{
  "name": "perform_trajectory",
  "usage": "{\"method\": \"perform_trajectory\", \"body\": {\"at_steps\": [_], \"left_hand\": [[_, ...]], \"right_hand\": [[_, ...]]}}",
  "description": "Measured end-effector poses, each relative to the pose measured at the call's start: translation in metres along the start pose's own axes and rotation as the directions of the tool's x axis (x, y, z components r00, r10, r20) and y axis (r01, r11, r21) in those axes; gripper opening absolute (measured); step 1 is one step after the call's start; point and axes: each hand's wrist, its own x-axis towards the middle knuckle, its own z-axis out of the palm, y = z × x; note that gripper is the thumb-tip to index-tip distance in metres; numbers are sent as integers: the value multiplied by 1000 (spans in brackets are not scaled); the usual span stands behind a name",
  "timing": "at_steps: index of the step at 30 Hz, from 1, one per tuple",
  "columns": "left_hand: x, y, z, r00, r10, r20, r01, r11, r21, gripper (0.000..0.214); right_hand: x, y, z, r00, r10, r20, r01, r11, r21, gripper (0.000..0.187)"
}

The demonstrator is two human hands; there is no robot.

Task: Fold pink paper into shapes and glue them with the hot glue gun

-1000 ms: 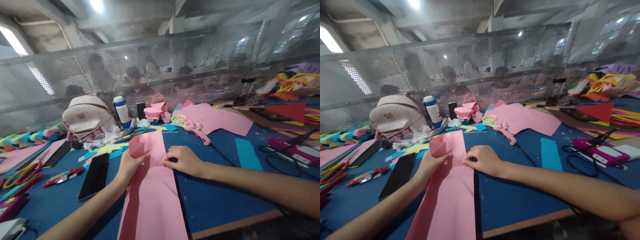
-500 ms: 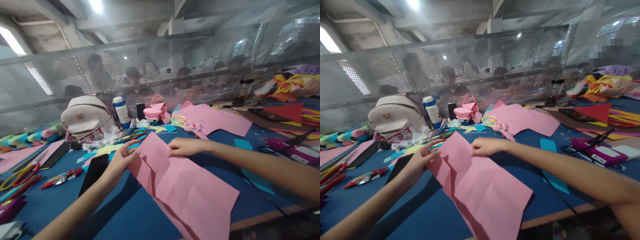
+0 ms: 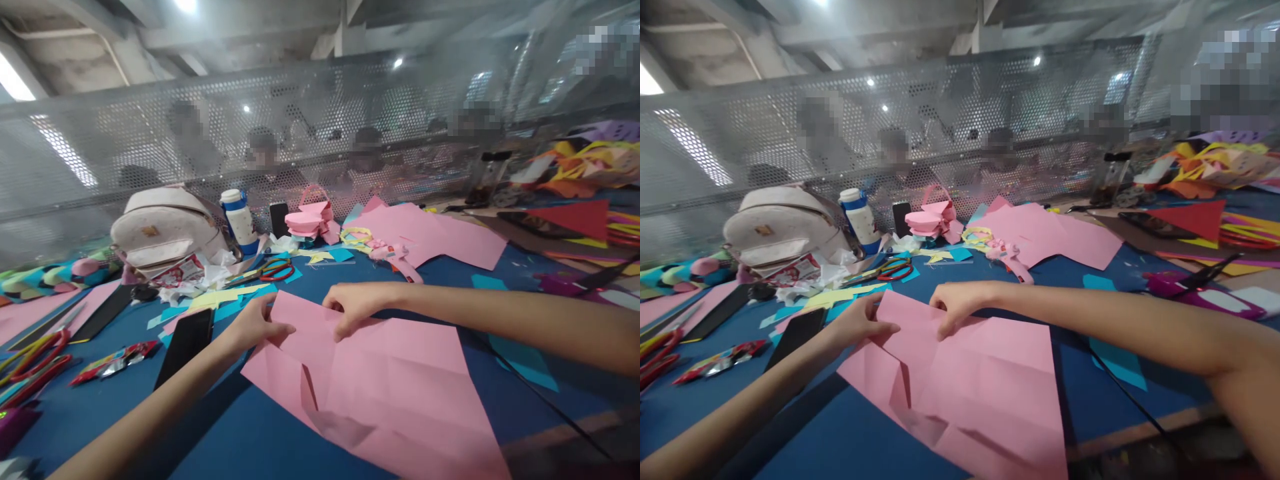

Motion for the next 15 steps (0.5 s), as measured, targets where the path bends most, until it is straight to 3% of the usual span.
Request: {"method": "perform_trajectory", "body": {"at_steps": [8,15], "left_hand": [[-8,-1,-7,994,74,81,-68,995,-73,49],[-4,-5,-6,995,95,11,-96,995,22,25]], "right_hand": [[-13,1,4,998,50,-32,-42,976,215,30],[-18,-13,9,977,69,-201,-83,995,-62,15]]}}
